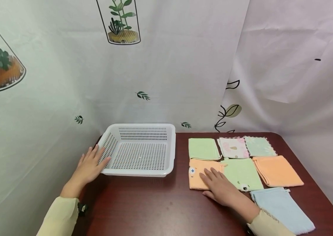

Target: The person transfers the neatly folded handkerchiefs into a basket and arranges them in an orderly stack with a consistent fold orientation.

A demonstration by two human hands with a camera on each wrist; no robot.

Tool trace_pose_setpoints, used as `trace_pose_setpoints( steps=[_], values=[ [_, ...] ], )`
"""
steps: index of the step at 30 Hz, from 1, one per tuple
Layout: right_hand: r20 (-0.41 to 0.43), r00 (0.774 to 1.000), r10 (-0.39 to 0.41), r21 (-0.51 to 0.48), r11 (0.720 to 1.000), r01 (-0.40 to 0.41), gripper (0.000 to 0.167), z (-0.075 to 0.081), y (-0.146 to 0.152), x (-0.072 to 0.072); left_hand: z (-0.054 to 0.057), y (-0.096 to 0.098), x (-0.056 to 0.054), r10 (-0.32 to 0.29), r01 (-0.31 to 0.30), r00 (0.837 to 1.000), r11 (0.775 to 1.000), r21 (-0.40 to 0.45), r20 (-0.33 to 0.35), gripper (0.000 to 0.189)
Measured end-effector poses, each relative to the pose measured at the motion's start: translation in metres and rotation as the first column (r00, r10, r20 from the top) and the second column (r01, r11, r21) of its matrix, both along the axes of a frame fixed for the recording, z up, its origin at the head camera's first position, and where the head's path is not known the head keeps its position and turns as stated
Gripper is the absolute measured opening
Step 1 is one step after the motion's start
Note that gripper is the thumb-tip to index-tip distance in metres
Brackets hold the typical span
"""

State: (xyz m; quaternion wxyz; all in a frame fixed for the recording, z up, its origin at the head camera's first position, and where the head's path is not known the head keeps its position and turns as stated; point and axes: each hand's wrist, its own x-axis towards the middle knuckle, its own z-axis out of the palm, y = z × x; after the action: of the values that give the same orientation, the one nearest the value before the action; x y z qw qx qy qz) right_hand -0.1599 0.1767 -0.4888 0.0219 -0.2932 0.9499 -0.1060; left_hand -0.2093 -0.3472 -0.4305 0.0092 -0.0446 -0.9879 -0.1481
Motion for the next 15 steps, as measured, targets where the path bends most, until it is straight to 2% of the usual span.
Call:
trace_pose_setpoints(
  steps=[5,10,15],
  values=[
    [-0.052,0.998,0.028,0.057,0.998,-0.025,0.052,0.0005,-0.003,-0.0042,0.0005,0.0033,-0.0077,-0.005,0.005,1.0,1.0,-0.011,-0.001,0.082],
    [-0.12,0.992,0.047,0.135,0.99,-0.03,0.04,0.0027,-0.007,-0.0065,-0.0004,0.0048,-0.0104,-0.006,0.006,1.0,1.0,-0.014,0.001,0.083],
    [-0.267,0.96,0.08,0.166,0.986,-0.036,0.025,0.0012,-0.0102,-0.0072,-0.0007,0.0067,-0.0115,-0.003,0.003,1.0,1.0,-0.018,-0.003,0.083]
  ],
)
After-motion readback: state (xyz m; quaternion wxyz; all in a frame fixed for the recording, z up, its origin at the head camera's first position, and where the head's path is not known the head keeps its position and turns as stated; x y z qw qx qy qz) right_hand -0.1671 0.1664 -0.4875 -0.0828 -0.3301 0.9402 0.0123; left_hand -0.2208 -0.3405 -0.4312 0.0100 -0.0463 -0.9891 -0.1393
